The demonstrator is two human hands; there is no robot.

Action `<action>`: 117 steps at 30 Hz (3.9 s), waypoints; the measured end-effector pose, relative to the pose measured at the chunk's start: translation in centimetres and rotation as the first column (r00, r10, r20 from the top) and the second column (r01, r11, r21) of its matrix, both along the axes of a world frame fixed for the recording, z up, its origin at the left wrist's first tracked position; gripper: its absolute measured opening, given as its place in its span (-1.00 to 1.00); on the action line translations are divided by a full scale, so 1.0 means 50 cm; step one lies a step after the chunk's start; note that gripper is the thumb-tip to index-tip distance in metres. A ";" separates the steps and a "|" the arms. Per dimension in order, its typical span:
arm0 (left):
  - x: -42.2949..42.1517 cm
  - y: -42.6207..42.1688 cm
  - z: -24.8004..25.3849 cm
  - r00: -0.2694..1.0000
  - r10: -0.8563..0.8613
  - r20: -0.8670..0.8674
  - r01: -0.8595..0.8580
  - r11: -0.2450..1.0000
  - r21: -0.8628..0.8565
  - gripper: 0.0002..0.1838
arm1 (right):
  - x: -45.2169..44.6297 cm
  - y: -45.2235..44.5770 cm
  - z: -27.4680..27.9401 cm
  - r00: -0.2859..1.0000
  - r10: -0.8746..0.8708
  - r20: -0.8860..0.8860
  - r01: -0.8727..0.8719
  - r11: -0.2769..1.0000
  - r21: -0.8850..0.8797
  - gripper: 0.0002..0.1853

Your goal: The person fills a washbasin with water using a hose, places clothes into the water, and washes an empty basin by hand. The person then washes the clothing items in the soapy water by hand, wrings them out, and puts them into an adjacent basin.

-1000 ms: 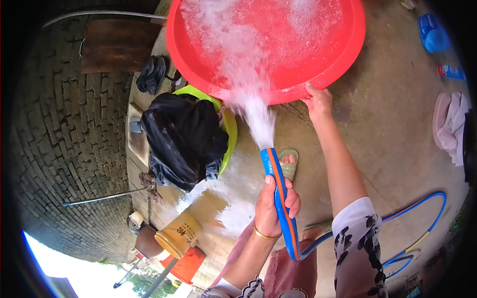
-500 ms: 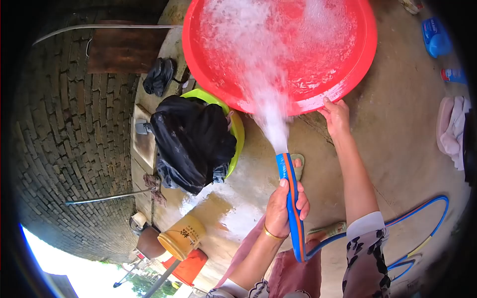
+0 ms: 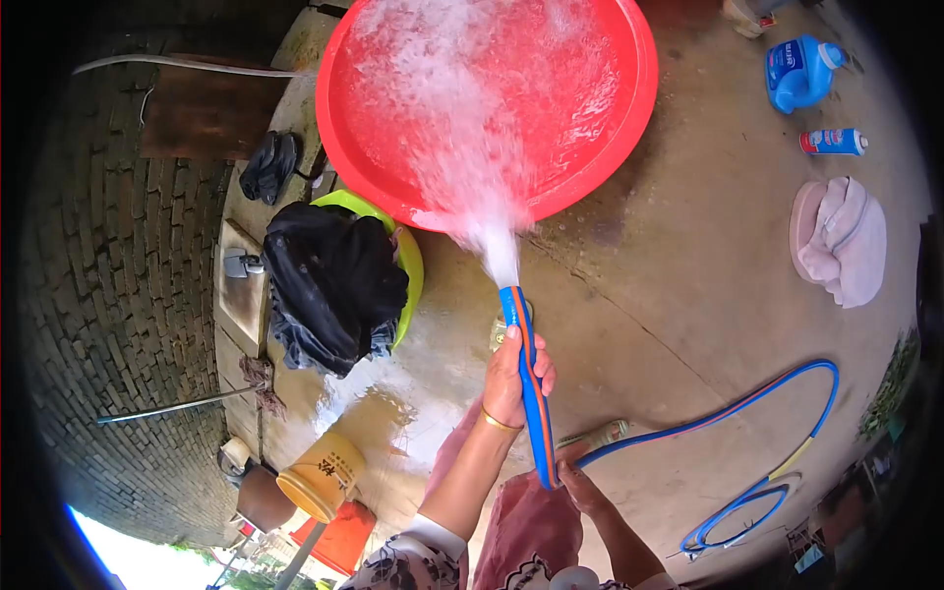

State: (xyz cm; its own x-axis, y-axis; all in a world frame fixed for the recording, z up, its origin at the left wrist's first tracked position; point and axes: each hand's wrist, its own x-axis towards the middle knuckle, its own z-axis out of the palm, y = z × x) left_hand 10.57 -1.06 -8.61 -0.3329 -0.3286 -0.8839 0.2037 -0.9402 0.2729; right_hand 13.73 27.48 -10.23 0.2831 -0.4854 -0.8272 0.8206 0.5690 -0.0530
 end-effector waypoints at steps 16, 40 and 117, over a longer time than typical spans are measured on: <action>-0.058 0.096 0.179 0.978 -0.207 0.003 0.206 0.971 -0.118 -0.51 | -0.062 0.039 0.401 0.782 0.088 -0.618 -0.003 0.991 0.137 -0.75; -0.014 0.027 0.360 0.954 -0.116 -0.275 0.124 0.992 0.009 -0.55 | -0.080 -0.048 0.579 0.691 0.225 -0.687 -0.105 0.971 0.213 -0.65; -0.032 -0.139 0.162 0.771 -0.421 0.477 0.463 0.886 0.034 -0.77 | -0.067 -0.143 0.576 0.397 0.621 -0.676 -0.489 0.766 0.417 -0.44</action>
State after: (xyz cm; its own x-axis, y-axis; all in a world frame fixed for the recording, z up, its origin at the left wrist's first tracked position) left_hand 8.96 -8.02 -0.52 -0.0223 -0.3227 -0.9462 -0.3972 -0.8657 0.3046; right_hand 10.37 20.31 18.57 -0.2929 -0.3328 -0.8964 0.0062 0.9368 -0.3498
